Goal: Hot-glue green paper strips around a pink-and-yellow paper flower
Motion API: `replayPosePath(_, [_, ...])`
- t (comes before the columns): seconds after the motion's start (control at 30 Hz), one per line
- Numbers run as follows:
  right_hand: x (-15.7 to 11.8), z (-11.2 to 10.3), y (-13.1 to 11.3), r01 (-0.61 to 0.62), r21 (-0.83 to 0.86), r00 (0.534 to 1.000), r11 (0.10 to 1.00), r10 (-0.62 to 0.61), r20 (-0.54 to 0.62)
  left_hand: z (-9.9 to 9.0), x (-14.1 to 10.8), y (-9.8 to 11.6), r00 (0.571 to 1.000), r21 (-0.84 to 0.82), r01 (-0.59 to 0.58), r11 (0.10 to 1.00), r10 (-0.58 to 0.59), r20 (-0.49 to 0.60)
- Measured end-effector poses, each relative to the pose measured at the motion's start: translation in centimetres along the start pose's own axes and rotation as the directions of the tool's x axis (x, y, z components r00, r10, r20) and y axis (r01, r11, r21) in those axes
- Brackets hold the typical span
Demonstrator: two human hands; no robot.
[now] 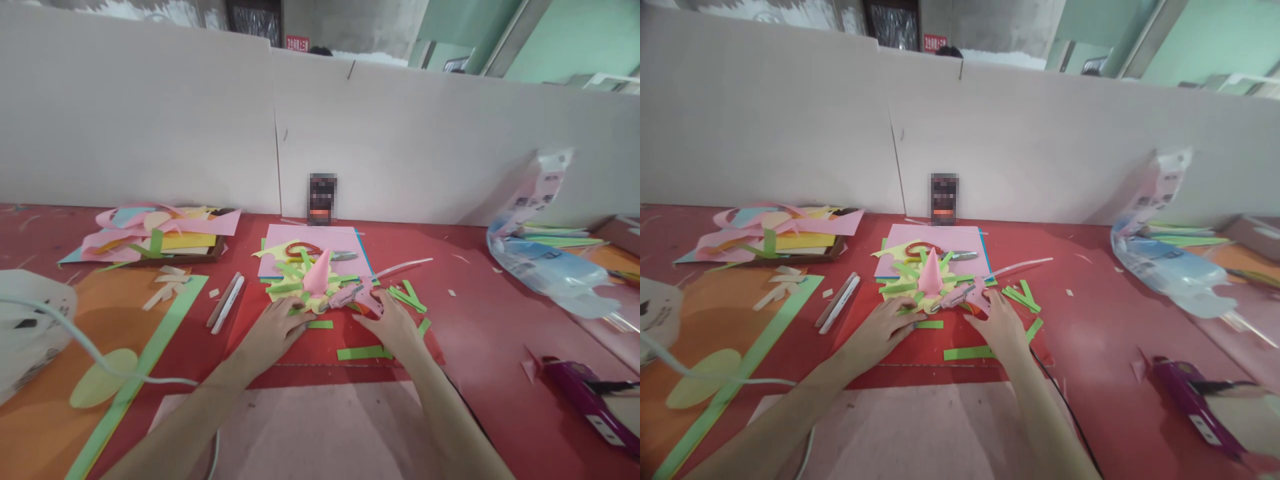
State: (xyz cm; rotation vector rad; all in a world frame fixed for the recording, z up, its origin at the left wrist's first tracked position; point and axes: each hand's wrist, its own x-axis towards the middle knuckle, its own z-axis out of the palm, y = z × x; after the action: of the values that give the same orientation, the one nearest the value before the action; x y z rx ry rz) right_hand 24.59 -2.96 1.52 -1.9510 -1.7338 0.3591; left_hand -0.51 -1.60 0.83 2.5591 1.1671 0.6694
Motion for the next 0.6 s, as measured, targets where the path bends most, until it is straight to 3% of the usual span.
replayPosePath(0.1, [0.3, -0.3, -0.1, -0.03, 0.109, 0.999, 0.994, 0.034, -0.028, -0.1, 0.0, 0.1, 0.999, -0.035, 0.001, 0.999, -0.003, -0.049])
replayPosePath(0.23, [0.9, -0.9, 0.2, -0.078, 0.133, 0.973, 0.988, 0.104, -0.205, -0.2, 0.0, 0.1, 0.995, -0.053, 0.049, 0.997, -0.053, -0.082])
replayPosePath(0.37, [1.2, -1.2, 1.3, -0.189, 0.022, 0.926, 0.982, 0.185, -0.33, -0.3, 0.0, -0.2, 0.993, -0.039, 0.1, 0.994, -0.102, -0.051])
replayPosePath(0.5, [1.1, -0.9, 2.1, -0.226, -0.167, 0.937, 0.96, 0.167, -0.306, -0.3, 0.0, -0.4, 0.993, -0.043, 0.107, 0.993, -0.109, -0.046])
replayPosePath(0.6, [1.0, -0.9, 1.9, -0.24, -0.228, 0.905, 0.944, 0.133, -0.403, -0.3, 0.0, -0.3, 0.99, -0.079, 0.126, 0.989, -0.13, -0.045])
